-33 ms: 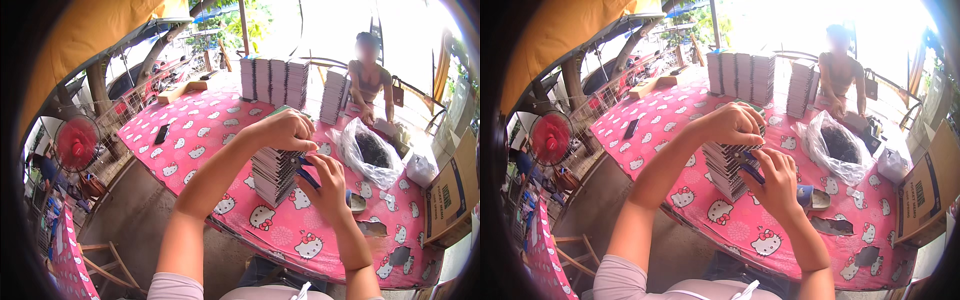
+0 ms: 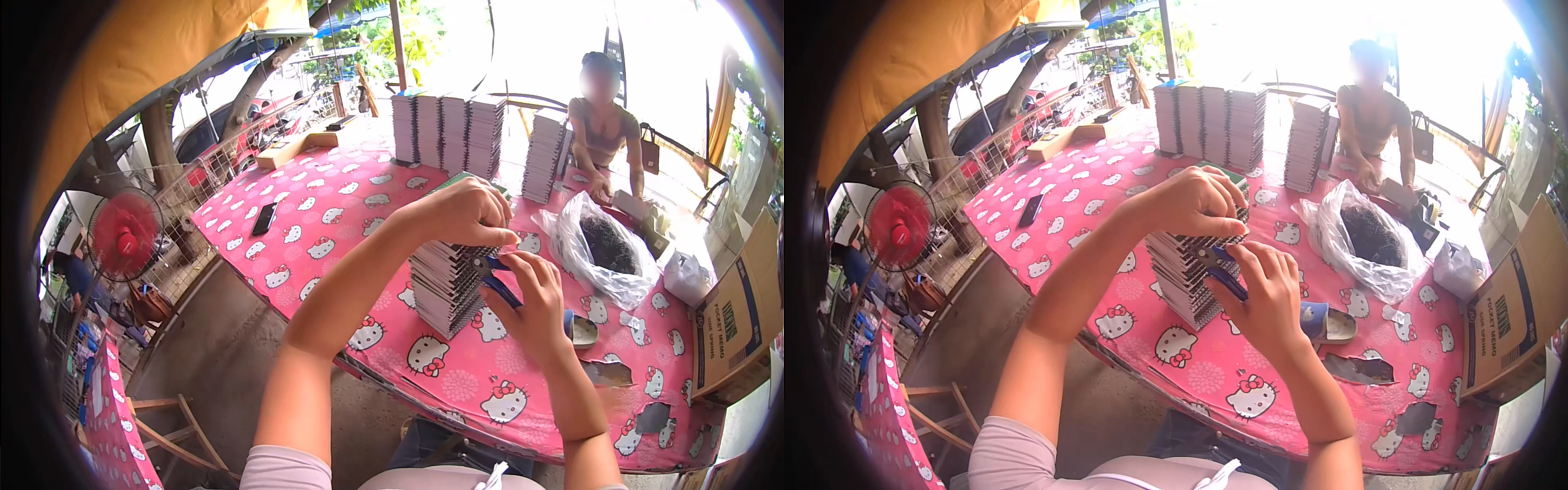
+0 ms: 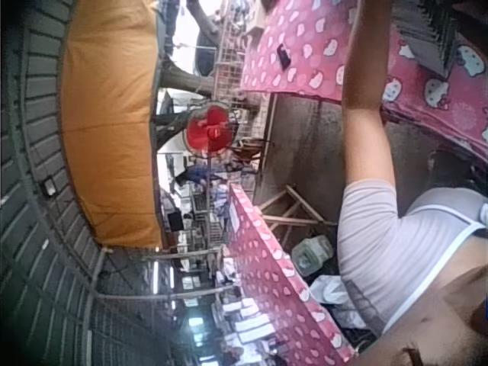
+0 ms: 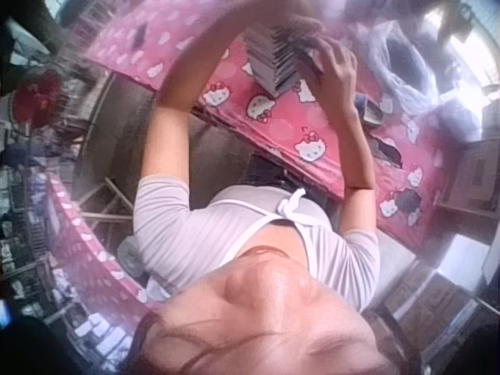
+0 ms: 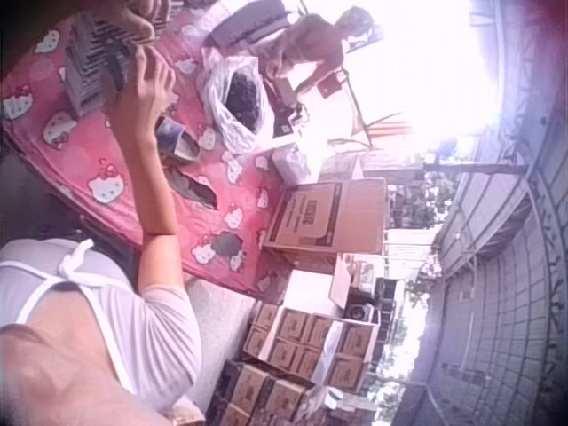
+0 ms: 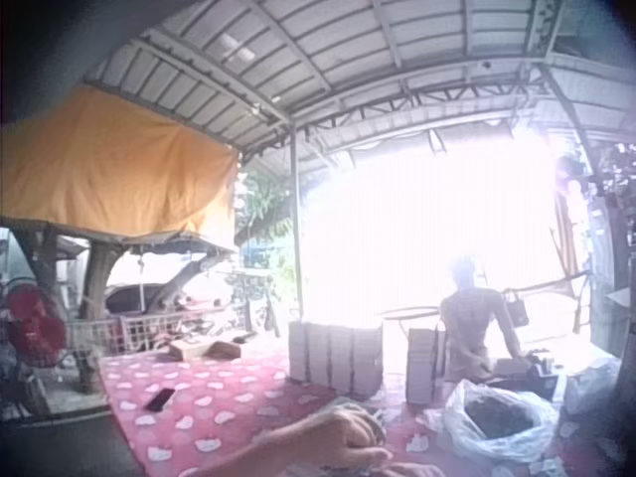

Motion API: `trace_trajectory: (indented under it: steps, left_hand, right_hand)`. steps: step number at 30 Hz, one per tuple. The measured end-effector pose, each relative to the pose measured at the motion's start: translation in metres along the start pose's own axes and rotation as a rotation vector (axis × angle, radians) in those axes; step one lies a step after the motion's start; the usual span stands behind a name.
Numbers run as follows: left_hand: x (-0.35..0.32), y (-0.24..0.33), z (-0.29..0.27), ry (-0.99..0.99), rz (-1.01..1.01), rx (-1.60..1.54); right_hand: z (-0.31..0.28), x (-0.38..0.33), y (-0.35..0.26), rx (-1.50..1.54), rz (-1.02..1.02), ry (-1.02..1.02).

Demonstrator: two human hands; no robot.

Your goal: The person trims excess plastic spiral from the edge of notebooks using a pair of blue-handled snips, then places the finished notebooks onto a large stack on the table.

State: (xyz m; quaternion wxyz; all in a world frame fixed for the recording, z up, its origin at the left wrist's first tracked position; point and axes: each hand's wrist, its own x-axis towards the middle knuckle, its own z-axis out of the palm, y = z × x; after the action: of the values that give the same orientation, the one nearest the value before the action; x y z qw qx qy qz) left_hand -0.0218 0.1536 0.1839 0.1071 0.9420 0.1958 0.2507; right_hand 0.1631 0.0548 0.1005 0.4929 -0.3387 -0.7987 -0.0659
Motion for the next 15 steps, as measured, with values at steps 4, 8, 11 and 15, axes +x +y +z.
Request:
trace_trajectory:
  steps: [4,8,11,15]
  left_hand:
    - [-0.003,0.005,-0.001,0.077,-0.019,-0.012]
    - [-0.004,0.001,0.000,0.042,-0.034,-0.027]
    - [0.001,0.004,0.001,-0.005,0.130,-0.030]
    - [-0.002,0.004,-0.004,-0.103,0.020,0.024]
  right_hand:
    - [0.009,0.003,0.002,0.101,0.008,-0.008]
    - [0.011,0.005,0.007,0.472,0.201,-0.146]
    - [-0.001,0.012,0.033,1.376,0.989,-0.623]
    - [0.009,0.005,0.022,1.094,0.808,-0.476]
